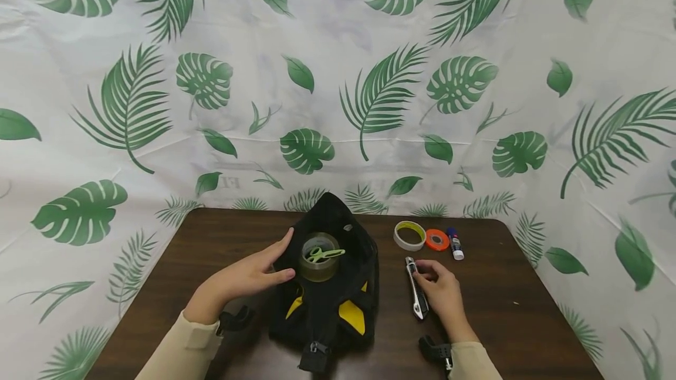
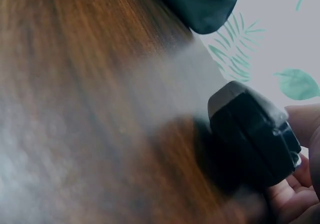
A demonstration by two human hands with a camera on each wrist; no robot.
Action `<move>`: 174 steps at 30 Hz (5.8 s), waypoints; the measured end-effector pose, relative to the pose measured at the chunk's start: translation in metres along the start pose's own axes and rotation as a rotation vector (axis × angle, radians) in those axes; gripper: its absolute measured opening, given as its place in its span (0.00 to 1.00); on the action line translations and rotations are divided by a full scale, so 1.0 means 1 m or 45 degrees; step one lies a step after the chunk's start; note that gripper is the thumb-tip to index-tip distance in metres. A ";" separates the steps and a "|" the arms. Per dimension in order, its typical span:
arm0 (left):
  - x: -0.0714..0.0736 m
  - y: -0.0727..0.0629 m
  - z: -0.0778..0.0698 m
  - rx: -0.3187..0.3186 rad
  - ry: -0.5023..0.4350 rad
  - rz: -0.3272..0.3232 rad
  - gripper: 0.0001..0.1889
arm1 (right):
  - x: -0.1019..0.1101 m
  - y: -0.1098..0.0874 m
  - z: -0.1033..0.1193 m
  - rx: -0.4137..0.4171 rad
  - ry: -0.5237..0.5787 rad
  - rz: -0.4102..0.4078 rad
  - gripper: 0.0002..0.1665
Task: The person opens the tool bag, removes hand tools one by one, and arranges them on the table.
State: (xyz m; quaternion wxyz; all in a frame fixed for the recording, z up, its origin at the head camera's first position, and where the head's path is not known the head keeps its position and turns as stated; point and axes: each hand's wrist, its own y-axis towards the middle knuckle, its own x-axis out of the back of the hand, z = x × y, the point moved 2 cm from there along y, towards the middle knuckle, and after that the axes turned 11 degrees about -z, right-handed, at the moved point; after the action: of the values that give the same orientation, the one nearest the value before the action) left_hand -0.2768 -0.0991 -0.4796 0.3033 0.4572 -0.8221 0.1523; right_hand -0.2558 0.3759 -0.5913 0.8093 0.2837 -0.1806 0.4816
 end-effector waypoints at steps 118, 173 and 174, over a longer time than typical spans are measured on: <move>0.007 0.000 0.005 0.032 -0.002 0.010 0.54 | -0.065 0.001 0.256 0.070 -0.129 0.582 0.10; 0.007 -0.002 0.004 0.034 -0.008 0.011 0.54 | 0.077 -0.001 0.130 0.044 0.183 -0.354 0.10; 0.007 -0.002 0.005 0.036 -0.005 0.009 0.54 | 0.076 0.002 0.121 0.044 0.142 -0.327 0.10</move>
State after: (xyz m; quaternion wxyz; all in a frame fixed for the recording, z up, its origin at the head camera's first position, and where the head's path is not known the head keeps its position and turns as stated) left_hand -0.2796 -0.1071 -0.4788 0.2946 0.4586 -0.8222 0.1640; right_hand -0.2244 0.3517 -0.4538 0.8680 0.2911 -0.0894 0.3922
